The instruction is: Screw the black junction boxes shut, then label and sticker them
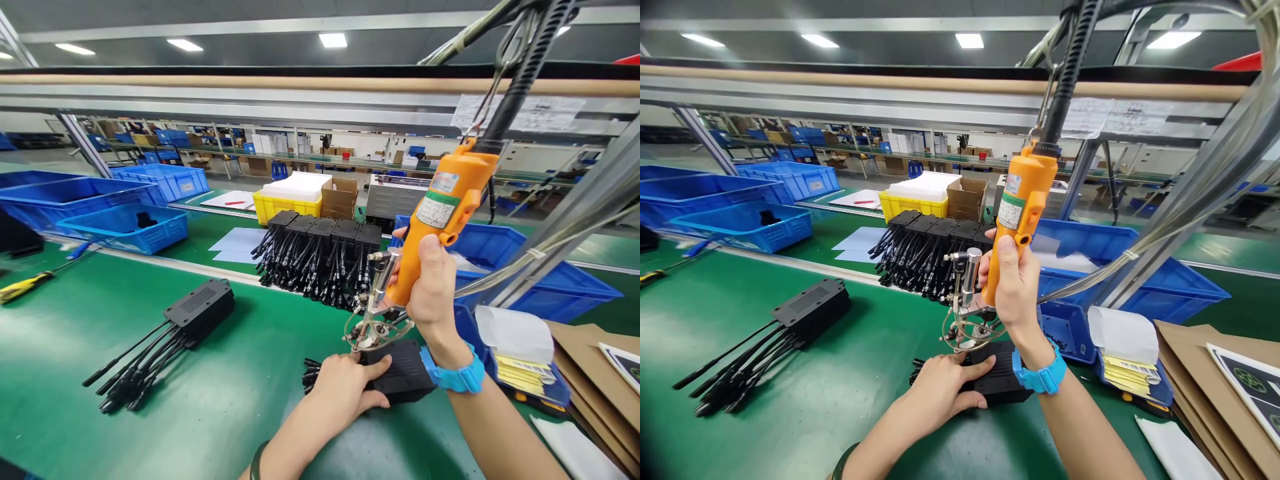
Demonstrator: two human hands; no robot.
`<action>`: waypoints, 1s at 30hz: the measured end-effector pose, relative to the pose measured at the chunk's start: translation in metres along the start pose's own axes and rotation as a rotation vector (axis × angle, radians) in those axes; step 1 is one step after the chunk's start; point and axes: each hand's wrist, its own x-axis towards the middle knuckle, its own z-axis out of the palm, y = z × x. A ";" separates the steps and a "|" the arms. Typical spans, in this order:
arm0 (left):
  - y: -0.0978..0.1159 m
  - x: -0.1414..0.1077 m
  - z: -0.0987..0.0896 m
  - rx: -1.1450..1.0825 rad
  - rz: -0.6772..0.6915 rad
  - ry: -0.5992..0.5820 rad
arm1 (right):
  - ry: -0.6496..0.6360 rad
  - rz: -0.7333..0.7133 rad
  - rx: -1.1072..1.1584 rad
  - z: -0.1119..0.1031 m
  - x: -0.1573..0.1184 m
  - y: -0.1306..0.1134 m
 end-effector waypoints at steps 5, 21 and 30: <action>-0.001 0.002 0.002 0.003 0.001 -0.019 | -0.039 0.005 0.017 0.003 -0.004 0.002; -0.009 0.003 0.013 -0.029 0.114 0.172 | 0.168 -0.257 0.037 -0.007 -0.002 -0.069; -0.018 0.009 0.022 -0.195 0.109 0.313 | 0.053 -0.034 0.033 -0.013 -0.026 -0.045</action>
